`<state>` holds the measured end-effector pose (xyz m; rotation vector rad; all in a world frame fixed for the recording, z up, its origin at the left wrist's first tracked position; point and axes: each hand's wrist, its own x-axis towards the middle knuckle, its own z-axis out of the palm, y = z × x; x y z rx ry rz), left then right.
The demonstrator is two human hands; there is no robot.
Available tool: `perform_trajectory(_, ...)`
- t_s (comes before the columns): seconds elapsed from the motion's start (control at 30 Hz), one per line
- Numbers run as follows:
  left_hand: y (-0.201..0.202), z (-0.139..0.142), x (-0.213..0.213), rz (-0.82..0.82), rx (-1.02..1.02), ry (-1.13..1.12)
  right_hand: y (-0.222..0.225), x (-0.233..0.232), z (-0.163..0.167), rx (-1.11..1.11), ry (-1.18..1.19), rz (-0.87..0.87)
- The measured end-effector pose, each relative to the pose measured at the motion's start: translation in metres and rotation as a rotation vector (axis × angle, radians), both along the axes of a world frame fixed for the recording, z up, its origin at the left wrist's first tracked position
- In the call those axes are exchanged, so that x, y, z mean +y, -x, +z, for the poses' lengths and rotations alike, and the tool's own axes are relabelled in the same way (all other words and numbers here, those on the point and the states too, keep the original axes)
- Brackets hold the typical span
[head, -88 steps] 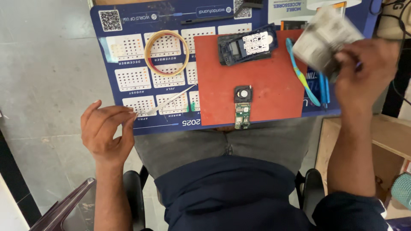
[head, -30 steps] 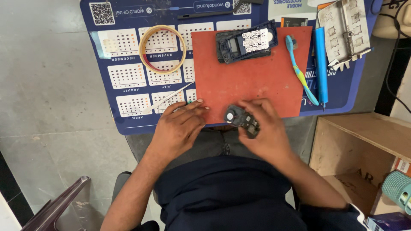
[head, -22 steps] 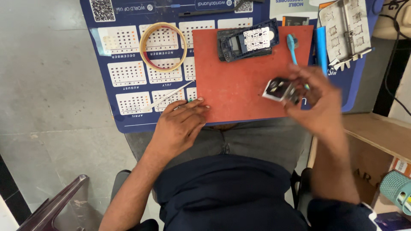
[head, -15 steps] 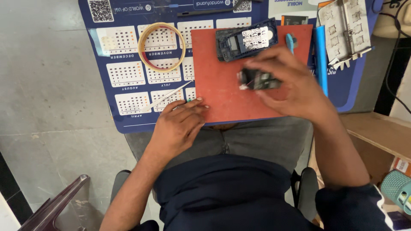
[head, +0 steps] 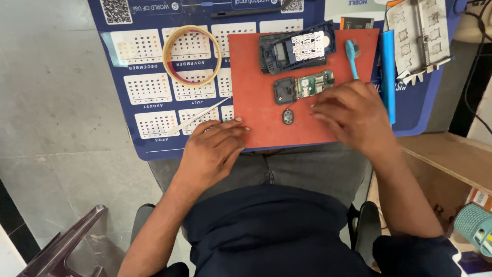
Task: The person uses a metal tool to scrape and clean a small electronic component held in a clamp on a work mat. They then use a toothbrush to brush the component and apply a liquid from a small bottle to a tiny part before placing it on the mat.
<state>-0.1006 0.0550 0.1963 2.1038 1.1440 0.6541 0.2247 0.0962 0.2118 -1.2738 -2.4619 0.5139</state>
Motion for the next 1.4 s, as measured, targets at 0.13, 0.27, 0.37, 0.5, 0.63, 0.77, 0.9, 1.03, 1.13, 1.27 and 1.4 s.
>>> perform_trajectory(0.13, -0.001, 0.001, 0.003, -0.008, -0.018, 0.012, 0.000, -0.010, -0.017, 0.038, -0.045, 0.000)
perform_trajectory(0.27, -0.002, 0.002, 0.001, 0.007, -0.022, 0.009, 0.004, -0.012, -0.024, 0.002, -0.072, -0.021)
perform_trajectory(0.37, -0.002, 0.002, -0.001, 0.011, -0.024, 0.000, 0.000, -0.001, -0.022, -0.017, -0.133, -0.034)
perform_trajectory(0.5, -0.002, 0.002, -0.002, 0.001, -0.008, 0.001, -0.019, 0.032, -0.019, -0.047, -0.190, -0.195)
perform_trajectory(0.63, -0.002, 0.002, -0.001, 0.000, -0.021, 0.010, -0.026, 0.057, -0.017, 0.021, -0.153, -0.238)
perform_trajectory(0.77, -0.001, 0.003, -0.001, -0.005, -0.011, 0.021, -0.017, 0.065, -0.014, 0.048, -0.187, -0.196)
perform_trajectory(0.9, -0.001, 0.003, 0.000, -0.003, -0.010, 0.025, -0.010, 0.068, -0.014, 0.079, -0.180, -0.207)
perform_trajectory(1.03, -0.001, 0.002, 0.001, 0.000, -0.011, 0.027, -0.013, 0.066, -0.017, 0.102, -0.172, -0.230)
perform_trajectory(1.13, -0.001, 0.001, 0.000, 0.002, -0.008, 0.032, -0.022, 0.063, -0.021, 0.099, -0.208, -0.245)
perform_trajectory(1.27, -0.001, 0.000, 0.000, 0.002, -0.015, 0.030, -0.036, 0.067, -0.029, 0.207, -0.164, -0.315)
perform_trajectory(1.4, -0.001, 0.001, 0.000, 0.010, -0.029, 0.038, -0.043, 0.074, -0.030, 0.251, -0.148, -0.336)
